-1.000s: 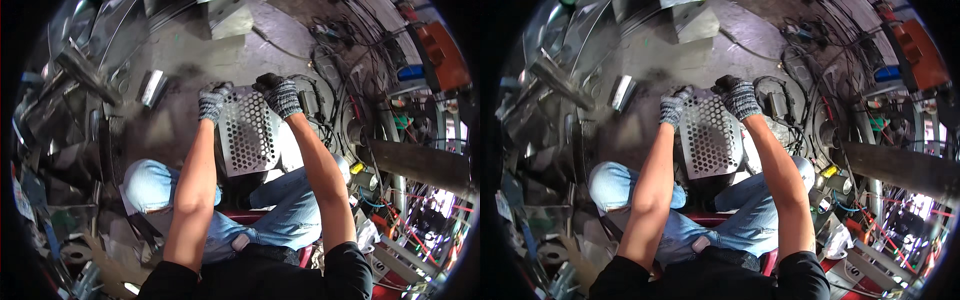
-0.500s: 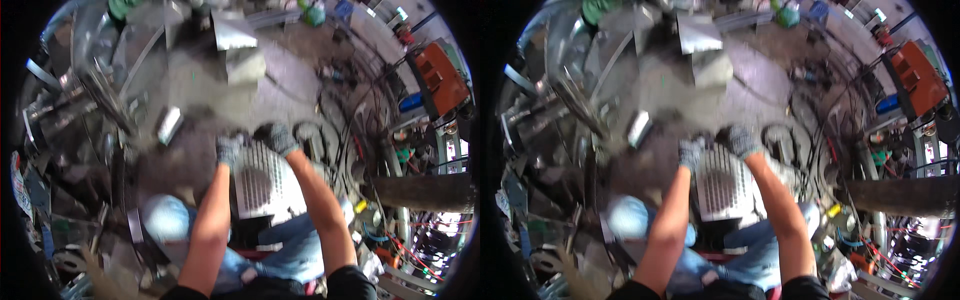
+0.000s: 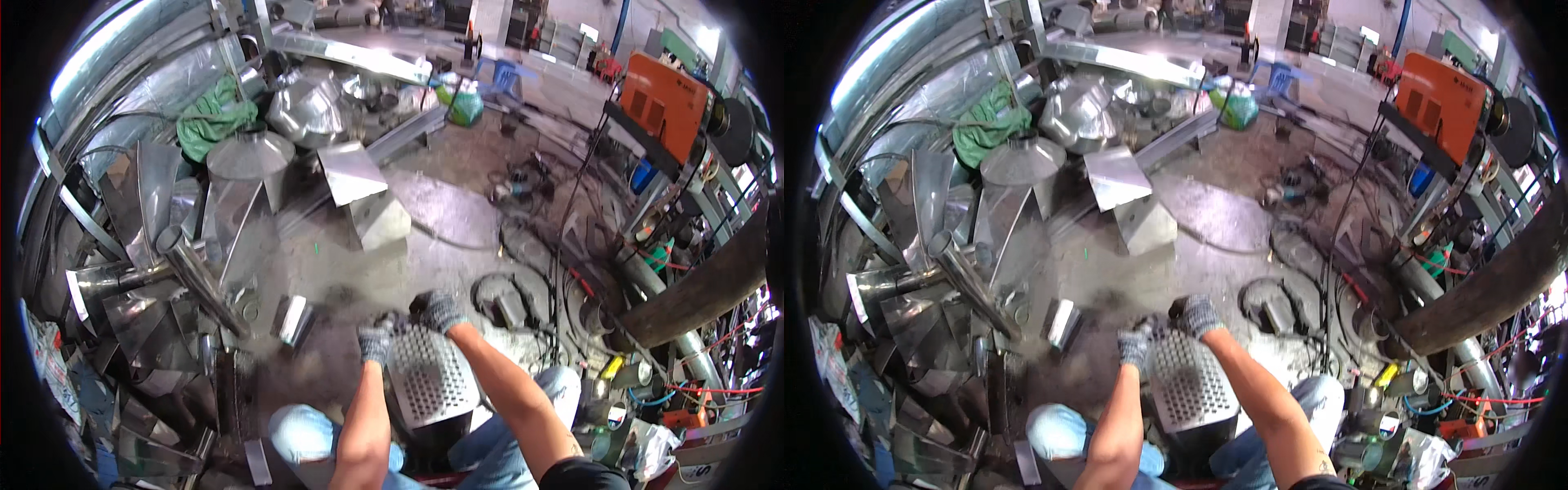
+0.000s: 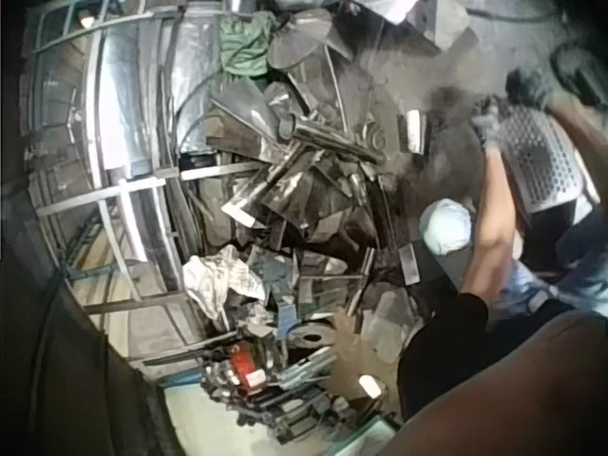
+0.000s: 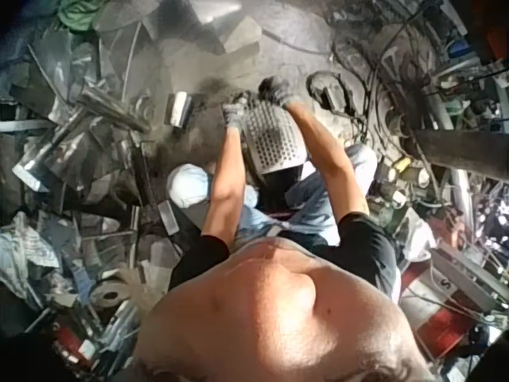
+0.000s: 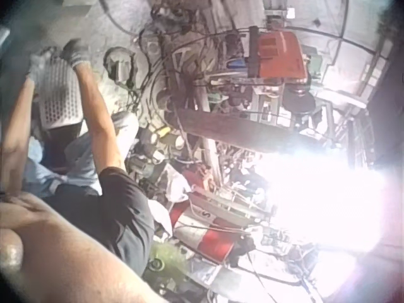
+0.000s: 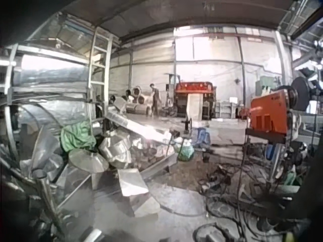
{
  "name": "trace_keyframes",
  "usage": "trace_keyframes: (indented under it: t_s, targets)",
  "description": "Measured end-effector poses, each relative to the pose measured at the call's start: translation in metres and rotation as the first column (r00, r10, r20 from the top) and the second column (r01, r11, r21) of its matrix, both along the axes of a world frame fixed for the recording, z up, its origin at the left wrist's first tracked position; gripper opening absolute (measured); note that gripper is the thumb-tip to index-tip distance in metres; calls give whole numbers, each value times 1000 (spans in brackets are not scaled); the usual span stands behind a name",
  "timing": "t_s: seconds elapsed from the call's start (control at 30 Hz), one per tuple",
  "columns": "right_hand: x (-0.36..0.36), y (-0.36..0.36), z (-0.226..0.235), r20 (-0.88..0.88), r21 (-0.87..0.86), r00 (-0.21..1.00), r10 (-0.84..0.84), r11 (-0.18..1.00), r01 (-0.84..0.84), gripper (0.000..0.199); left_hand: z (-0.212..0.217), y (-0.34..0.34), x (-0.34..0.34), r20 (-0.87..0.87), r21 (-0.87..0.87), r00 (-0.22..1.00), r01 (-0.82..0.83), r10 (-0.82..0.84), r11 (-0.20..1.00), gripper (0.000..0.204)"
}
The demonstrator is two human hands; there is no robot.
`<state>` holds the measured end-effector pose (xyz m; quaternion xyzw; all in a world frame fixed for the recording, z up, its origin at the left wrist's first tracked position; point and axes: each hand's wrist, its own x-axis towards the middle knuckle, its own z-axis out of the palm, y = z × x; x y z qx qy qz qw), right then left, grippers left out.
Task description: Welding and assembling perforated and solid metal plates.
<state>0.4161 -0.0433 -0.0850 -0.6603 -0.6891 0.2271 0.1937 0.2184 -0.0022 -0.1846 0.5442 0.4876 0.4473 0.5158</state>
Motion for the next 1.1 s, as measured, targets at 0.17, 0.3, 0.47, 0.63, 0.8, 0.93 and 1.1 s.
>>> trace_keyframes:
  t_s: [0.17, 0.3, 0.47, 0.63, 0.8, 0.93, 1.1]
  targets:
    - [6, 8, 9, -23, -27, 977, -212, 977, 211, 47, 6, 5, 1, -56, 242, 993, -85, 101, 967, 21]
    - [26, -5, 25, -592, -211, 552, -587, 774, 597, 45, 24, 1, 9, 83, -151, 997, 10, 3, 988, 20]
    - [43, -56, -1, -128, -109, 690, -712, 702, 704, 57, 25, -7, 5, 129, -209, 991, 57, -30, 976, 10]
    - [21, -68, 13, -442, -614, 431, -786, 616, 493, 59, 44, -20, 4, -17, -196, 1000, 13, -17, 980, 35]
    - [43, -50, -46, -390, -381, 601, -698, 716, 585, 56, 52, -10, 21, -259, -285, 961, 20, -97, 958, 49]
    - [31, -44, -43, -269, -248, 706, -655, 756, 606, 56, 38, 12, 8, -789, -81, 596, 139, -148, 987, 66]
    - [69, -50, -24, -471, -687, 487, -735, 652, 321, 65, 33, 8, -9, -597, -147, 791, 57, -134, 988, 75]
